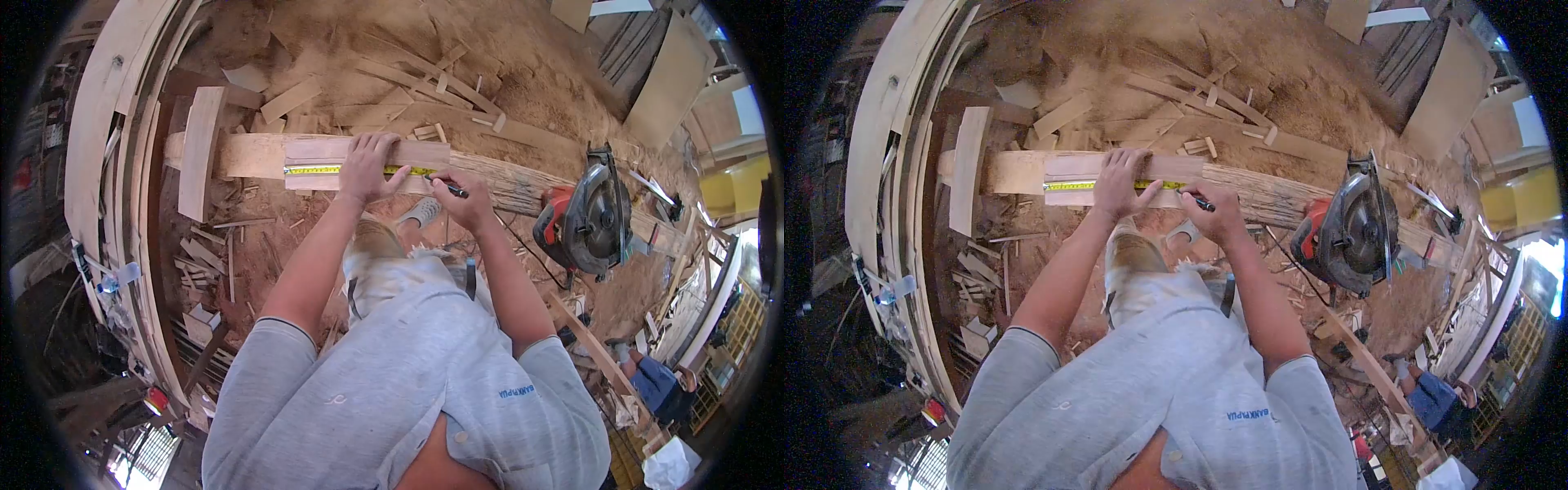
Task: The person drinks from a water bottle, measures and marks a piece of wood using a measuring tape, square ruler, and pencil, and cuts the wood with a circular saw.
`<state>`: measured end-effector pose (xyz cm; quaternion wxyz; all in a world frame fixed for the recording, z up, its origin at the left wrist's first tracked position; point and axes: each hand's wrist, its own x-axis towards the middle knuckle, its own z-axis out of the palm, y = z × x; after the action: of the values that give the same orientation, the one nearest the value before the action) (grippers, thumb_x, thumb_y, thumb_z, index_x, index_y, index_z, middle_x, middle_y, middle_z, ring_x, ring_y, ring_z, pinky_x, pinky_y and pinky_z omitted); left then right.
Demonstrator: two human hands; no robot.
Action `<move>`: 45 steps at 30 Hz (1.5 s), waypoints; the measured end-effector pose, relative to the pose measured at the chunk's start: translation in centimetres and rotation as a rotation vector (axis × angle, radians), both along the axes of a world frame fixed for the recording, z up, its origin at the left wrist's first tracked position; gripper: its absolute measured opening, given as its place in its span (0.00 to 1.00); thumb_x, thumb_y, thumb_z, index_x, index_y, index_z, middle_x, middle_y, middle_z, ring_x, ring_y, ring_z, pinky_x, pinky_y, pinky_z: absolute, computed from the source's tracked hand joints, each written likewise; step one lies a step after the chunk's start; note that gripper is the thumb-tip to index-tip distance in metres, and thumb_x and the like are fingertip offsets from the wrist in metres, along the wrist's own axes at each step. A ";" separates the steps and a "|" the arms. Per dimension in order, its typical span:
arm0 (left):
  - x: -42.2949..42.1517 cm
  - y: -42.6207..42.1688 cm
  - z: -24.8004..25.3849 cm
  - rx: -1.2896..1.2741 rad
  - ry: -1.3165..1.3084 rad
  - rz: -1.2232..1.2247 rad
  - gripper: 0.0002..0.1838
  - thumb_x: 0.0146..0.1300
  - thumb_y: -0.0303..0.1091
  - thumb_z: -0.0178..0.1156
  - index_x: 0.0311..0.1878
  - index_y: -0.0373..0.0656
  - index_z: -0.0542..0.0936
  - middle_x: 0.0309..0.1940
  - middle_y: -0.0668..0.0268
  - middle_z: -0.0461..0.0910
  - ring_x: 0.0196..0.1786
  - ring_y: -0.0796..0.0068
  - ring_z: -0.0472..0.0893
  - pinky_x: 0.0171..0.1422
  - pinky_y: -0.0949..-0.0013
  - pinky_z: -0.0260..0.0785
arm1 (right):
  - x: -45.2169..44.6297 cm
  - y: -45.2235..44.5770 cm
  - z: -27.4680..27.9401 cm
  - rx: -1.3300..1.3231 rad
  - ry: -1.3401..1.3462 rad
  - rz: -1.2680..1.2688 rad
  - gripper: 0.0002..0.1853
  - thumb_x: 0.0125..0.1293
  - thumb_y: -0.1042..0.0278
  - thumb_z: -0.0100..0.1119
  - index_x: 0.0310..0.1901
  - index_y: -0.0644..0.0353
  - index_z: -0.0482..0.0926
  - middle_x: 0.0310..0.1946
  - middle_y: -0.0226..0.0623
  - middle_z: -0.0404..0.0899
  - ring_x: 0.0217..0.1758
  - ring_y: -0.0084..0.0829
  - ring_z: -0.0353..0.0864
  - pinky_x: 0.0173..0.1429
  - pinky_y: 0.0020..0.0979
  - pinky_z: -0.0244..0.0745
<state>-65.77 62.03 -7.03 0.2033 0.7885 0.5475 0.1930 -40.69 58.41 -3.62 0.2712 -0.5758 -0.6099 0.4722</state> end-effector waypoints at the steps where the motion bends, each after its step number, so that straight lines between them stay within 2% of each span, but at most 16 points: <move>1: 0.0 0.0 -0.1 0.001 0.003 0.001 0.37 0.64 0.56 0.71 0.69 0.44 0.77 0.61 0.54 0.82 0.68 0.51 0.77 0.80 0.48 0.62 | 0.0 -0.1 -0.2 -0.005 0.009 -0.003 0.11 0.69 0.64 0.68 0.48 0.60 0.91 0.38 0.44 0.92 0.40 0.35 0.93 0.47 0.35 0.86; 12: 0.1 0.0 0.0 -0.003 0.002 0.007 0.37 0.64 0.57 0.70 0.69 0.44 0.76 0.62 0.54 0.82 0.69 0.51 0.77 0.81 0.48 0.62 | 0.0 0.3 1.2 0.004 -0.034 0.037 0.10 0.68 0.65 0.68 0.45 0.60 0.92 0.35 0.47 0.90 0.36 0.34 0.92 0.44 0.34 0.84; 18: 0.1 0.0 -0.2 0.001 0.004 0.008 0.36 0.64 0.57 0.70 0.68 0.44 0.77 0.62 0.54 0.82 0.69 0.50 0.76 0.81 0.48 0.62 | 0.0 0.1 0.0 -0.019 0.021 -0.026 0.11 0.68 0.65 0.69 0.45 0.61 0.92 0.35 0.47 0.91 0.36 0.35 0.92 0.44 0.34 0.84; 30: 0.2 0.1 0.4 -0.011 0.016 0.015 0.36 0.64 0.57 0.70 0.67 0.43 0.77 0.60 0.52 0.82 0.68 0.47 0.76 0.80 0.47 0.63 | -0.1 0.3 1.1 -0.049 -0.060 0.000 0.12 0.68 0.63 0.68 0.46 0.60 0.92 0.36 0.47 0.91 0.37 0.35 0.92 0.45 0.35 0.84; 33: 0.2 0.1 0.6 -0.010 0.019 0.011 0.36 0.63 0.58 0.70 0.67 0.42 0.77 0.59 0.51 0.81 0.67 0.46 0.76 0.80 0.47 0.63 | -0.1 -0.1 -0.2 -0.040 -0.011 -0.026 0.12 0.69 0.63 0.67 0.46 0.60 0.92 0.35 0.48 0.90 0.36 0.35 0.92 0.44 0.36 0.84; 36: 0.1 0.1 0.3 0.013 0.003 0.009 0.36 0.63 0.57 0.70 0.66 0.42 0.78 0.58 0.51 0.81 0.66 0.46 0.76 0.80 0.46 0.63 | -0.1 -0.1 0.6 0.002 -0.032 -0.002 0.13 0.70 0.60 0.68 0.47 0.60 0.92 0.36 0.47 0.91 0.36 0.35 0.91 0.44 0.35 0.83; 39: 0.2 0.0 0.2 -0.013 0.030 0.021 0.36 0.63 0.57 0.70 0.65 0.40 0.78 0.58 0.52 0.81 0.66 0.46 0.76 0.79 0.46 0.63 | -0.8 -0.6 1.8 -0.023 0.160 -0.377 0.16 0.71 0.55 0.71 0.47 0.61 0.92 0.37 0.44 0.91 0.37 0.40 0.91 0.48 0.37 0.83; 41: 0.2 0.0 0.2 0.004 0.023 0.028 0.36 0.63 0.57 0.71 0.65 0.40 0.78 0.57 0.52 0.82 0.67 0.46 0.76 0.79 0.46 0.63 | 0.6 -0.3 1.9 0.246 -0.066 -0.263 0.20 0.67 0.53 0.75 0.52 0.61 0.89 0.42 0.45 0.90 0.44 0.45 0.89 0.53 0.41 0.82; 43: 0.3 -0.1 0.1 0.001 0.007 0.020 0.36 0.63 0.57 0.71 0.65 0.40 0.78 0.58 0.53 0.82 0.67 0.46 0.76 0.79 0.46 0.63 | 1.3 -0.6 1.8 0.405 -0.305 -0.161 0.26 0.63 0.52 0.79 0.56 0.60 0.86 0.47 0.46 0.88 0.51 0.49 0.86 0.58 0.44 0.81; 45: 0.2 0.0 0.1 -0.019 -0.015 0.004 0.36 0.63 0.57 0.71 0.65 0.40 0.78 0.58 0.53 0.81 0.67 0.47 0.76 0.80 0.46 0.63 | 1.5 -1.4 1.4 0.453 -0.551 -0.070 0.32 0.59 0.52 0.82 0.60 0.59 0.82 0.52 0.49 0.84 0.58 0.54 0.83 0.62 0.47 0.79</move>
<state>-65.55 62.01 -6.97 0.2146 0.7838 0.5496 0.1939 -39.19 57.01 -2.21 0.2331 -0.6273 -0.7292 0.1426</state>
